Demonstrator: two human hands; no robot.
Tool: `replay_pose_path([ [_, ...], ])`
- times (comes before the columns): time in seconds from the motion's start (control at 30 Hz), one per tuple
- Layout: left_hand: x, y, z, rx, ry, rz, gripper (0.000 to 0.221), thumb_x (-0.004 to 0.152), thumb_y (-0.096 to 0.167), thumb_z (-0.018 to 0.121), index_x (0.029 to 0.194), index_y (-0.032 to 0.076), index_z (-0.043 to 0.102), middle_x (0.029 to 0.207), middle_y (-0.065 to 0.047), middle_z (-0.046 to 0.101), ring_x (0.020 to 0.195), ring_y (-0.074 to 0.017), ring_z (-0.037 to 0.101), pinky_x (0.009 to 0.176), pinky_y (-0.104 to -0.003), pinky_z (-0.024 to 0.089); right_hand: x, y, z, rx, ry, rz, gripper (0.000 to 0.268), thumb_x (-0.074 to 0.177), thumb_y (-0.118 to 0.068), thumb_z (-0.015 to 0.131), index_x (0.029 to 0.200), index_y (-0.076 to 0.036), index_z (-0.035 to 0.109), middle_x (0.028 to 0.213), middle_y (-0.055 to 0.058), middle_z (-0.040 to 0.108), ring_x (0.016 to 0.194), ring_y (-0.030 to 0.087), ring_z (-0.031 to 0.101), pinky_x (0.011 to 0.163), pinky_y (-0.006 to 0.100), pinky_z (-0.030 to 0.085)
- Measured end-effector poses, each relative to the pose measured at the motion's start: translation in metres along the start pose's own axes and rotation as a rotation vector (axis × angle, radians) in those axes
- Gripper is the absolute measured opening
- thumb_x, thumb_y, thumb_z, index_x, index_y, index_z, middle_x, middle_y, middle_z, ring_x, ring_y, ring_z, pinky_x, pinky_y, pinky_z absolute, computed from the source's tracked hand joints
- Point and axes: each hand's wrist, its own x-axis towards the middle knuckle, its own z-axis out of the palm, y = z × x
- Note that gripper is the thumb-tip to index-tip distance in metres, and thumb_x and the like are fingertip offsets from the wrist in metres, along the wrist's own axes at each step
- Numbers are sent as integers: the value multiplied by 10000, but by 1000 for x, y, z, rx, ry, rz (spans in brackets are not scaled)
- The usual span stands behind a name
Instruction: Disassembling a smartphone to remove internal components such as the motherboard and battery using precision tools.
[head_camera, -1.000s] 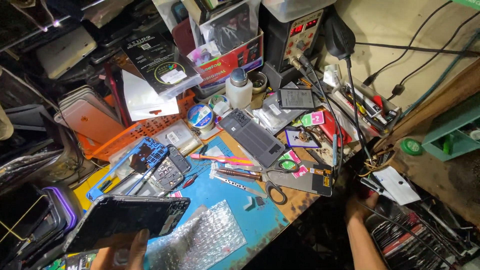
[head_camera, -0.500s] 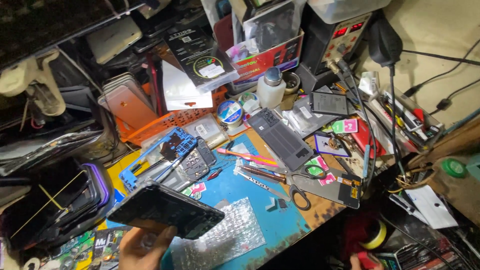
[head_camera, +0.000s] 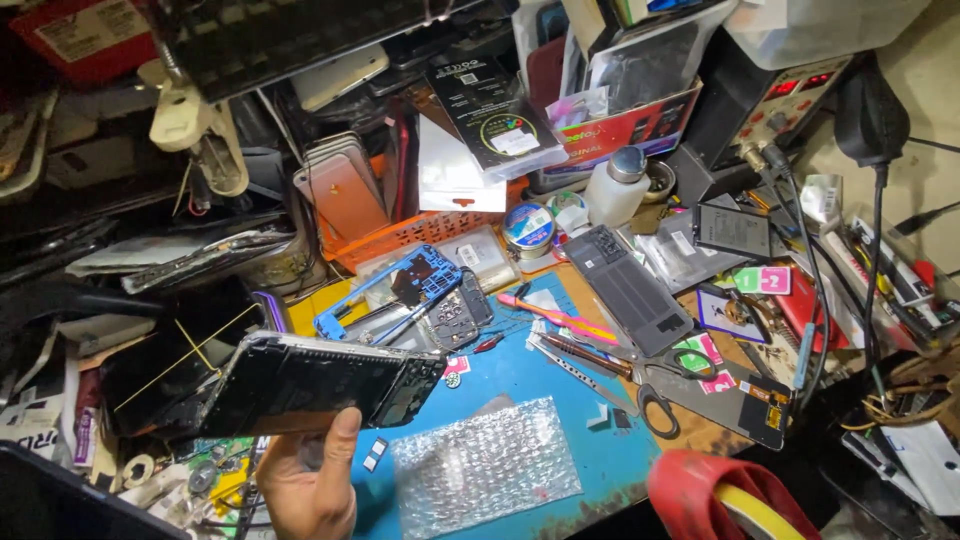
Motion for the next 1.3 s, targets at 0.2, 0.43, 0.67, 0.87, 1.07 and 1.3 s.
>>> replay_pose_path([
  [0.2, 3, 3, -6, -37, -129, 46, 143, 868, 145, 753, 985, 66, 769, 975, -77, 815, 857, -192, 764, 778, -309, 625, -161, 166, 329, -750, 162, -249, 974, 687, 110, 296, 1610, -171, 432, 1477, 430, 546, 1206, 636, 520, 986, 605, 370],
  [0.43, 9, 1, -12, -43, -210, 138, 147, 878, 162, 738, 986, 65, 758, 959, -80, 820, 885, -218, 788, 822, -353, 668, -139, 220, 418, -1710, -201, -1080, 253, 685, -240, 756, 919, -166, 697, 1452, 108, 735, 1198, 327, 774, 835, 466, 690],
  [0.67, 12, 28, -17, 78, -483, 14, 253, 859, 298, 718, 840, 72, 831, 857, -69, 862, 799, -196, 799, 733, -363, 622, -109, 223, 446, -1684, -503, -906, 231, 783, -179, 741, 976, -134, 622, 1496, 221, 641, 1379, 336, 631, 1046, 475, 579],
  [0.87, 11, 33, -6, 260, -787, -30, 361, 841, 466, 711, 865, 131, 844, 814, 5, 855, 732, -140, 763, 638, -317, 545, -111, 227, 478, -1918, -531, -844, 178, 840, -196, 689, 964, -145, 572, 1486, 118, 656, 1367, 273, 627, 1037, 433, 558],
  [1.07, 3, 32, 20, 98, -892, 133, 244, 919, 253, 705, 1087, 94, 783, 937, 36, 859, 830, -49, 746, 735, -264, 601, -105, 222, 484, -2020, -617, -915, 182, 848, -208, 660, 966, -194, 522, 1442, 108, 686, 1386, 292, 613, 1048, 441, 496],
  [1.3, 2, 29, 41, 154, -850, 135, 319, 897, 222, 727, 1199, 132, 777, 959, 56, 847, 736, -51, 680, 613, -256, 537, -85, 215, 479, -1842, -711, -797, 263, 785, -93, 615, 1000, -180, 491, 1523, 201, 578, 1532, 377, 409, 1120, 512, 440],
])
